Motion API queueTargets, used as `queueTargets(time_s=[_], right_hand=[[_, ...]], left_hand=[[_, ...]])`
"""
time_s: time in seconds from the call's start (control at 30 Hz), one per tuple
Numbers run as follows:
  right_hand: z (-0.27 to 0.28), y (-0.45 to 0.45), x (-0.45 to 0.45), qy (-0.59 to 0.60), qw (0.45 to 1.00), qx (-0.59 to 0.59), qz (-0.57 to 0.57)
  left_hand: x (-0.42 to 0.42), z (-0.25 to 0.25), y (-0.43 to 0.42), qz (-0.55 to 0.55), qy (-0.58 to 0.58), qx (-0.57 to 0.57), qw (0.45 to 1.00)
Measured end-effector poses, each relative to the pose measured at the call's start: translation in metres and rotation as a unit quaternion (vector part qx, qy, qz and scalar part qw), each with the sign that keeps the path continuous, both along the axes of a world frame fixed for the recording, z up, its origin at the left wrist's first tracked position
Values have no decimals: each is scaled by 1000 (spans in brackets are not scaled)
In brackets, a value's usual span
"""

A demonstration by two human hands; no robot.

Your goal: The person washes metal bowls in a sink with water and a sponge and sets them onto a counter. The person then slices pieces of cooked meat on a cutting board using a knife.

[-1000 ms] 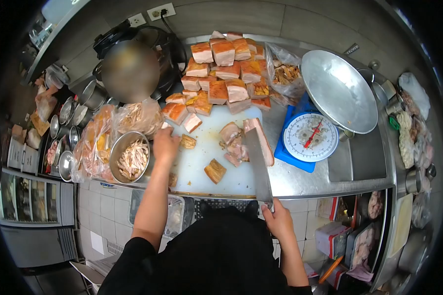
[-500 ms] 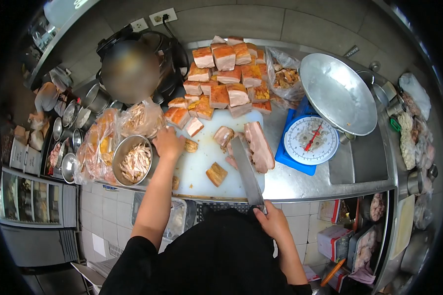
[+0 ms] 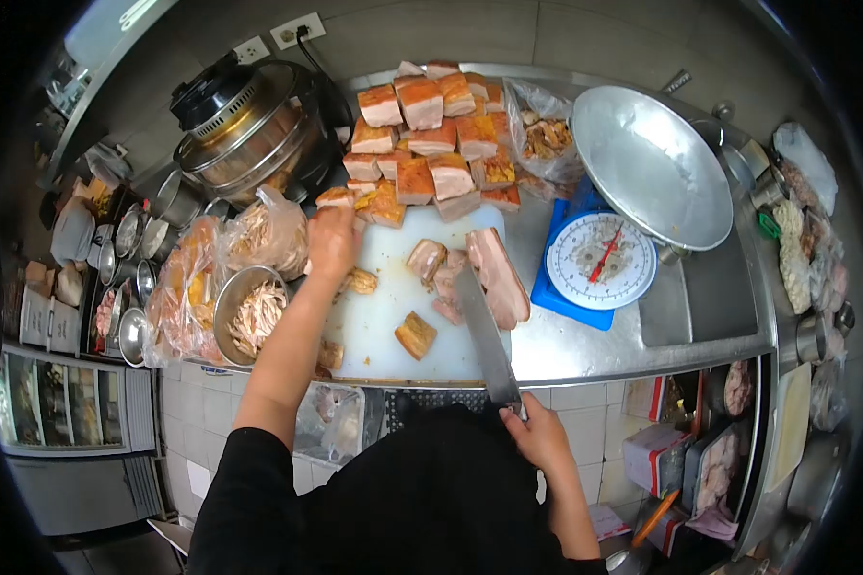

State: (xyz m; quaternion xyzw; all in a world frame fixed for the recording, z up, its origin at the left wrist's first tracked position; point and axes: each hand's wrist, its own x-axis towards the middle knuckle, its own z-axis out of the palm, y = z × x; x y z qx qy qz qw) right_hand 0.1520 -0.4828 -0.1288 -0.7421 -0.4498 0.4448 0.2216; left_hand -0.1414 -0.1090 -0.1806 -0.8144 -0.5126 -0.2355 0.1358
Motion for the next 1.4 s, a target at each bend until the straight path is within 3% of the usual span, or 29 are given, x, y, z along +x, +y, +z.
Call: queueTargets(time_s=[0.03, 0.13, 0.27, 0.33, 0.37, 0.43, 0.47, 0.5, 0.57, 0.6, 0.7, 0.93, 1.13, 1.27, 1.33, 1.37, 1.4], right_hand=[[-2, -1, 1, 2, 1000, -5, -2], [-3, 0, 2, 22, 1000, 2, -21], [4, 5, -1, 21, 1000, -7, -13], [10, 8, -3, 21, 1000, -16, -16], [10, 8, -3, 22, 1000, -18, -12], [10, 7, 0, 12, 1000, -2, -9], [9, 7, 1, 13, 1000, -3, -8], [9, 8, 1, 17, 1000, -5, -9], [8, 11, 2, 21, 1000, -6, -6], [7, 14, 2, 24, 1000, -1, -1], [5, 20, 2, 26, 1000, 4, 12], [5, 21, 1, 43, 999, 1, 28], [-2, 8, 9, 62, 998, 1, 6], [-3, 2, 15, 56, 998, 4, -8], [-5, -2, 17, 69, 998, 6, -14], [-5, -3, 17, 72, 997, 6, -19], [-4, -4, 18, 68, 997, 6, -22]], left_hand=[[-6, 2, 5, 10, -18, 36, 999], [-19, 10, 13, 41, 4, -31, 999], [-20, 19, 6, 34, 0, -25, 999], [-27, 37, 1, 5, -104, -195, 975], [-35, 48, 0, 9, -103, -196, 975], [-61, 70, 1, -41, -102, -373, 921], [-73, 76, 0, -38, -102, -407, 907], [-76, 76, 1, -36, -103, -407, 907], [-84, 69, 6, 33, 151, -430, 890], [-84, 49, 4, 69, 179, -402, 895], [-65, 22, -9, 150, 142, -365, 908], [-48, 14, -17, 258, 62, -344, 901], [-47, 16, -14, 250, 58, -361, 897], [-68, 17, -1, 220, 85, -292, 927], [-81, 15, 11, 160, -221, -428, 862], [-76, 27, 3, 157, -216, -429, 863], [-75, 38, -9, 124, -355, -501, 779]])
